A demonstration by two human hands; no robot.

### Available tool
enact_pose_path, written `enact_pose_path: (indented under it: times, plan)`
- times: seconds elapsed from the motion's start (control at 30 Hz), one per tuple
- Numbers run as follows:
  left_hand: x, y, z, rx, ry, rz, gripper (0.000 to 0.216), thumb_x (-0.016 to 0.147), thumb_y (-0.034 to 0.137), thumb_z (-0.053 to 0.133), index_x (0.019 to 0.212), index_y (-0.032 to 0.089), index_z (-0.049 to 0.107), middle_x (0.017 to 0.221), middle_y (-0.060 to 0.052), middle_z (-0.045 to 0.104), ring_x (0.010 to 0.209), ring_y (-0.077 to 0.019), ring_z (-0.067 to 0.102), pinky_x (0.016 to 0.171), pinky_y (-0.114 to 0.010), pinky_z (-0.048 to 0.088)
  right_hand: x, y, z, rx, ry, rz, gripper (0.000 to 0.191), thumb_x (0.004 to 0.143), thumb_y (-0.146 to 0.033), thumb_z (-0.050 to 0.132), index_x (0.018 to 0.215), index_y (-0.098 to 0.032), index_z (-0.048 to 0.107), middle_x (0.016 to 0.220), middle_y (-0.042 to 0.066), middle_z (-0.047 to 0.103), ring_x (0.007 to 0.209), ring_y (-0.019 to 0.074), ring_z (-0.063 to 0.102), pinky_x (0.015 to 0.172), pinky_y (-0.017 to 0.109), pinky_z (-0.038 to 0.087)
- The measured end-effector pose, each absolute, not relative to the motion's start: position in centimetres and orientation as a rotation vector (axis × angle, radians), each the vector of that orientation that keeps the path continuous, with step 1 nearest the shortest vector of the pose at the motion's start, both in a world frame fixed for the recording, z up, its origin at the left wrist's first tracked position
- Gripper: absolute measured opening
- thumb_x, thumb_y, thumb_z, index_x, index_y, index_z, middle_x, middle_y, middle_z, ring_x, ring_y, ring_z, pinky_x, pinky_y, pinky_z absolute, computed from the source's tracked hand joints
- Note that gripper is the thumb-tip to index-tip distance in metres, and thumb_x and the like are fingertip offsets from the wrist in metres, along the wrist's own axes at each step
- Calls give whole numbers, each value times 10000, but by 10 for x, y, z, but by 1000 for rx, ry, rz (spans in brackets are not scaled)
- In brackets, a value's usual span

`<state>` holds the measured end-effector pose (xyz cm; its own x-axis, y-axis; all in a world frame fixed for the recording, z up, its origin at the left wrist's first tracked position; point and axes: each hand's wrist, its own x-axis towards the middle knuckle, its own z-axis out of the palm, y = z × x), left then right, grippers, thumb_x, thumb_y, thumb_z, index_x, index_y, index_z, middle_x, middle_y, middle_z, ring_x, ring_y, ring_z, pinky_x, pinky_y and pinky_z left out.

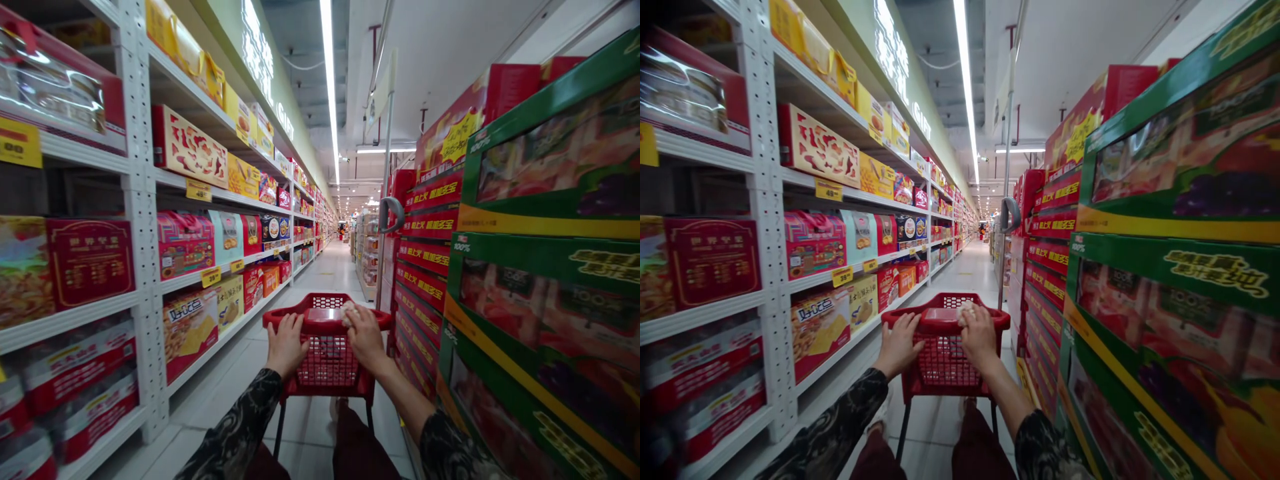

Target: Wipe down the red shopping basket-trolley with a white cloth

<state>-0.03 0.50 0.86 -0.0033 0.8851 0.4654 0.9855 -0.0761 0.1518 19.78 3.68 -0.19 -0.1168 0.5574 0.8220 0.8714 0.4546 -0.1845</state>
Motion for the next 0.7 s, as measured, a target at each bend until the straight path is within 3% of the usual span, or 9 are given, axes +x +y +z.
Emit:
enact_pose_path:
  times: [0.17,0.47,0.7]
  plan:
    - [-3,8,7,-2026,-1997,-647,612,770,313,450,1351,150,344,1466,-114,284,1365,-251,205,1076,-579,149,171,25,-4,-1121,-1923,-465,303,842,-209,484,1111,-254,616,1277,46,521,1198,251,384,1007,433,291]
    - [-14,12,4,-2038,-1949,-546,635,738,250,446,1355,148,337,1457,-115,302,1348,-258,250,1066,-618,131,241,49,20,-1573,-1693,-416,269,847,-241,472,1035,-207,662,1219,101,546,1075,248,473,910,367,371]
    - [-15,8,3,-2030,-1944,-524,665,718,225,435,1366,130,318,1464,-113,285,1353,-252,240,1062,-613,150,184,35,11,-1241,-1930,-424,295,827,-187,491,1087,-217,627,1253,63,537,1138,226,426,977,365,322]
